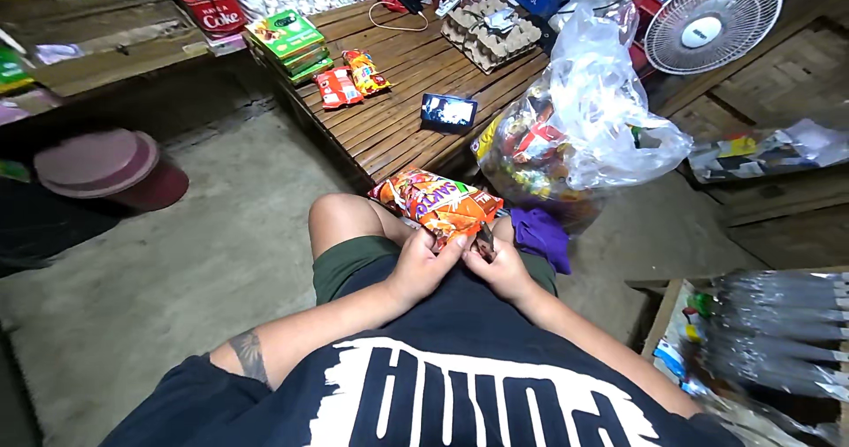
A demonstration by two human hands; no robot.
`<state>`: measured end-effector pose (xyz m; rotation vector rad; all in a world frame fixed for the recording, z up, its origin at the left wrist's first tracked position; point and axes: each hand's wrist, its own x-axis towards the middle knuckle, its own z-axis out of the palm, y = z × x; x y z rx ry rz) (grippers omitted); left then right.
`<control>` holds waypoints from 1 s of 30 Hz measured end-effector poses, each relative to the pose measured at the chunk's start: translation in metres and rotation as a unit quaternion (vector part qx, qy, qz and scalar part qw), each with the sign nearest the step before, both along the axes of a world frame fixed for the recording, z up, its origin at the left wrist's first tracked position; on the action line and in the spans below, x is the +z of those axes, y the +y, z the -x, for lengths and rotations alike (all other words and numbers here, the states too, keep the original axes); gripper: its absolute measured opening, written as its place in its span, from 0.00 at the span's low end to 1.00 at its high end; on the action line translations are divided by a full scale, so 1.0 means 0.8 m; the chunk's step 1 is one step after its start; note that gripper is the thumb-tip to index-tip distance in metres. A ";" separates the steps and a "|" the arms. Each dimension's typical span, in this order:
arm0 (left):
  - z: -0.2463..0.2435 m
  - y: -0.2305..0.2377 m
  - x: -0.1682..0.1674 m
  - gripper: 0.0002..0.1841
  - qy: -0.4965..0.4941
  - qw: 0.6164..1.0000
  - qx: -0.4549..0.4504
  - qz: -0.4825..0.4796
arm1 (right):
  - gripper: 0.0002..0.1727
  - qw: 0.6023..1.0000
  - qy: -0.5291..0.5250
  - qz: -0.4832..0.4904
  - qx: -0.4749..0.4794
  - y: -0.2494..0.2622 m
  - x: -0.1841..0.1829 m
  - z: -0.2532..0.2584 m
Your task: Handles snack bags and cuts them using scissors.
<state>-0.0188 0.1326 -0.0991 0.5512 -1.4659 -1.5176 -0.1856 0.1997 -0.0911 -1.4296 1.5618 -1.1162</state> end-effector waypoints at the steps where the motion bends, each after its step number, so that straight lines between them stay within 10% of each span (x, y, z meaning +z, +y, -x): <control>1: 0.000 0.000 0.001 0.15 0.005 1.000 0.000 -0.007 | 0.10 1.000 0.006 -0.006 0.001 0.001 0.002 0.000; 10: -0.003 0.000 0.012 0.16 0.048 0.997 -0.009 -0.062 | 0.15 0.998 -0.014 -0.056 0.038 0.000 0.025 0.002; 19: -0.007 -0.033 0.049 0.18 0.031 0.977 -0.101 -0.187 | 0.16 0.936 -0.285 -0.179 0.105 -0.008 0.087 -0.002; 24: -0.011 -0.034 0.042 0.22 0.020 0.972 -0.153 -0.175 | 0.20 0.966 -0.167 -0.184 0.078 -0.007 0.080 0.002; 30: -0.017 -0.026 0.031 0.49 -0.222 0.950 -0.217 -0.015 | 0.19 0.973 -0.133 -0.170 0.080 -0.004 0.066 0.001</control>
